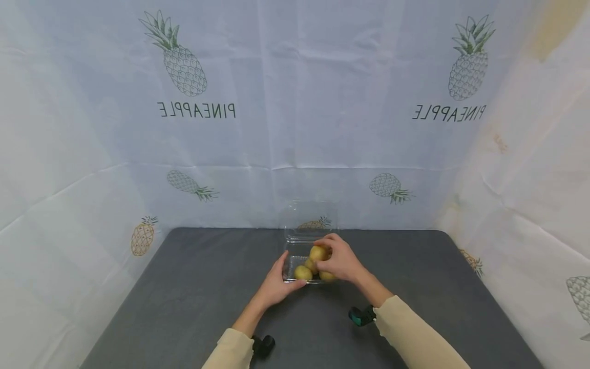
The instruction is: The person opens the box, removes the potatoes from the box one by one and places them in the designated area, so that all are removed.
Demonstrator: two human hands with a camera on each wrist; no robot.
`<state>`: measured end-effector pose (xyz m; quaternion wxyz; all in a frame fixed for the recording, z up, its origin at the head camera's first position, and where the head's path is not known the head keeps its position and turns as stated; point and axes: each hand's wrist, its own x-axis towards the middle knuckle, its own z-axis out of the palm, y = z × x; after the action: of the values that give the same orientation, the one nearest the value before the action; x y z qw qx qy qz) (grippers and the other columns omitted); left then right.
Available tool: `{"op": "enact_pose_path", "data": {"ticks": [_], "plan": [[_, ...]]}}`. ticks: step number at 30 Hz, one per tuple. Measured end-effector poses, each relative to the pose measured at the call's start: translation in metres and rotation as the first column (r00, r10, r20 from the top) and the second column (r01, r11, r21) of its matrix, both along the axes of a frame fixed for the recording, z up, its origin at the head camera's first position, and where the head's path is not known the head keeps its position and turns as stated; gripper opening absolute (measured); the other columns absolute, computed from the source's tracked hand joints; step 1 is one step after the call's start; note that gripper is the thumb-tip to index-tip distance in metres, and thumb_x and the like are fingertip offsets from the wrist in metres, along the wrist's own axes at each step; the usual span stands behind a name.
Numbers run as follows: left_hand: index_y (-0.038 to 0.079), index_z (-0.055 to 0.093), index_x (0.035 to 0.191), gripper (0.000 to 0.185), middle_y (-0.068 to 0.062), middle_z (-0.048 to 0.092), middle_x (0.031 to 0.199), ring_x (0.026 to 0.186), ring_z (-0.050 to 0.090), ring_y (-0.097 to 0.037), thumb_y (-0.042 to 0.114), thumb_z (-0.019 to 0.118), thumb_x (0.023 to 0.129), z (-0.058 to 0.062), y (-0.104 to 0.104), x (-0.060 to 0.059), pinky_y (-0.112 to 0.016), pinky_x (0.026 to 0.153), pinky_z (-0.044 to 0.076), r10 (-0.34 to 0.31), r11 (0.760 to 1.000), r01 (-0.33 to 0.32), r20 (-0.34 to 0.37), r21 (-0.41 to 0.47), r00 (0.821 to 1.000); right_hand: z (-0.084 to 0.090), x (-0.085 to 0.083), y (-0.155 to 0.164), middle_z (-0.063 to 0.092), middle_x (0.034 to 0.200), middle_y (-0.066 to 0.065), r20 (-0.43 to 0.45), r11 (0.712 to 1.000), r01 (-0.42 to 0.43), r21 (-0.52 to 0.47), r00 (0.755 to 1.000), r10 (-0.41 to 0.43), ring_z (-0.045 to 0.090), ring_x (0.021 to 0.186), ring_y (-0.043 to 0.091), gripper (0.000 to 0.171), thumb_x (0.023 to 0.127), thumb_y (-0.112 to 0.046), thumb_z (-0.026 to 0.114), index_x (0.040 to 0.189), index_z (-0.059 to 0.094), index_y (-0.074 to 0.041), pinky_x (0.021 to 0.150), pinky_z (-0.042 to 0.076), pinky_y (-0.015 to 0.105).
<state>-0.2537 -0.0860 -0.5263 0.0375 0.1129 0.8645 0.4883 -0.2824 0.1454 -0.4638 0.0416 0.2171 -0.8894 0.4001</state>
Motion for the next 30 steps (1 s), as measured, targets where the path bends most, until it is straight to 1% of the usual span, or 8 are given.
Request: {"op": "enact_pose_path", "data": {"ticks": [5, 9, 13, 17, 20, 24, 27, 30], "plan": [[0.005, 0.021, 0.162, 0.101, -0.026, 0.027, 0.161, 0.142, 0.038, -0.047, 0.044, 0.079, 0.088, 0.0, 0.0, 0.001, -0.063, 0.107, 0.04, 0.001, 1.0, -0.002, 0.005, 0.003, 1.0, 0.003, 0.005, 0.01, 0.056, 0.123, 0.008, -0.011, 1.0, 0.005, -0.003, 1.0, -0.005, 0.06, 0.104, 0.025, 0.045, 0.086, -0.014, 0.079, 0.128, 0.068, -0.001, 0.093, 0.053, 0.048], [0.006, 0.021, 0.162, 0.101, -0.025, 0.027, 0.162, 0.143, 0.036, -0.047, 0.044, 0.079, 0.088, 0.0, 0.0, 0.001, -0.063, 0.108, 0.038, 0.005, 1.0, -0.005, 0.011, 0.005, 1.0, 0.005, 0.008, 0.018, 0.055, 0.125, 0.008, 0.005, 1.0, 0.017, -0.005, 1.0, -0.017, 0.06, 0.105, 0.025, 0.045, 0.087, -0.014, 0.078, 0.129, 0.068, -0.003, 0.094, 0.052, 0.05], [0.006, 0.022, 0.162, 0.101, -0.025, 0.028, 0.161, 0.143, 0.036, -0.046, 0.043, 0.08, 0.087, 0.0, 0.0, 0.001, -0.064, 0.109, 0.037, 0.011, 1.0, -0.011, 0.012, 0.007, 1.0, 0.005, 0.01, 0.026, 0.055, 0.125, 0.01, -0.004, 1.0, 0.025, -0.008, 1.0, -0.025, 0.06, 0.105, 0.027, 0.044, 0.087, -0.013, 0.079, 0.128, 0.068, -0.005, 0.093, 0.053, 0.053], [0.006, 0.022, 0.162, 0.102, -0.025, 0.029, 0.161, 0.143, 0.037, -0.045, 0.043, 0.08, 0.087, -0.002, -0.001, 0.0, -0.062, 0.109, 0.038, 0.015, 1.0, -0.015, 0.006, 0.005, 1.0, 0.004, 0.012, 0.036, 0.055, 0.123, 0.009, -0.012, 0.999, 0.04, 0.005, 0.999, -0.04, 0.061, 0.104, 0.027, 0.043, 0.087, -0.015, 0.079, 0.128, 0.069, -0.006, 0.092, 0.053, 0.05], [0.006, 0.023, 0.161, 0.102, -0.025, 0.029, 0.161, 0.143, 0.037, -0.045, 0.043, 0.081, 0.087, -0.002, -0.001, -0.001, -0.062, 0.109, 0.038, 0.014, 1.0, -0.014, -0.001, 0.004, 1.0, 0.002, 0.011, 0.044, 0.055, 0.124, 0.008, -0.006, 0.999, 0.052, 0.017, 0.999, -0.052, 0.06, 0.105, 0.026, 0.043, 0.088, -0.017, 0.079, 0.128, 0.069, -0.007, 0.092, 0.053, 0.049], [0.006, 0.022, 0.162, 0.101, -0.025, 0.029, 0.161, 0.143, 0.037, -0.045, 0.043, 0.08, 0.087, -0.002, -0.001, 0.0, -0.063, 0.109, 0.038, 0.011, 1.0, -0.011, 0.002, 0.004, 1.0, -0.001, 0.008, 0.055, 0.055, 0.125, 0.01, 0.009, 0.997, 0.072, 0.01, 0.997, -0.072, 0.061, 0.105, 0.028, 0.045, 0.088, -0.018, 0.08, 0.129, 0.068, -0.005, 0.092, 0.053, 0.05], [0.007, 0.022, 0.162, 0.101, -0.025, 0.029, 0.161, 0.143, 0.036, -0.046, 0.043, 0.08, 0.087, -0.001, -0.001, 0.0, -0.064, 0.108, 0.038, 0.009, 1.0, -0.009, 0.01, 0.006, 1.0, -0.002, 0.005, 0.064, 0.055, 0.125, 0.013, 0.013, 0.995, 0.096, 0.003, 0.995, -0.096, 0.061, 0.105, 0.031, 0.046, 0.088, -0.018, 0.079, 0.129, 0.067, -0.001, 0.091, 0.054, 0.05], [0.007, 0.022, 0.162, 0.101, -0.024, 0.029, 0.162, 0.144, 0.035, -0.046, 0.043, 0.08, 0.087, 0.0, -0.001, 0.0, -0.065, 0.108, 0.037, 0.011, 1.0, -0.011, 0.014, 0.01, 1.0, -0.005, 0.001, 0.072, 0.055, 0.125, 0.015, 0.024, 0.992, 0.13, 0.0, 0.991, -0.129, 0.062, 0.105, 0.033, 0.047, 0.088, -0.019, 0.079, 0.129, 0.067, -0.001, 0.089, 0.054, 0.049]]}}
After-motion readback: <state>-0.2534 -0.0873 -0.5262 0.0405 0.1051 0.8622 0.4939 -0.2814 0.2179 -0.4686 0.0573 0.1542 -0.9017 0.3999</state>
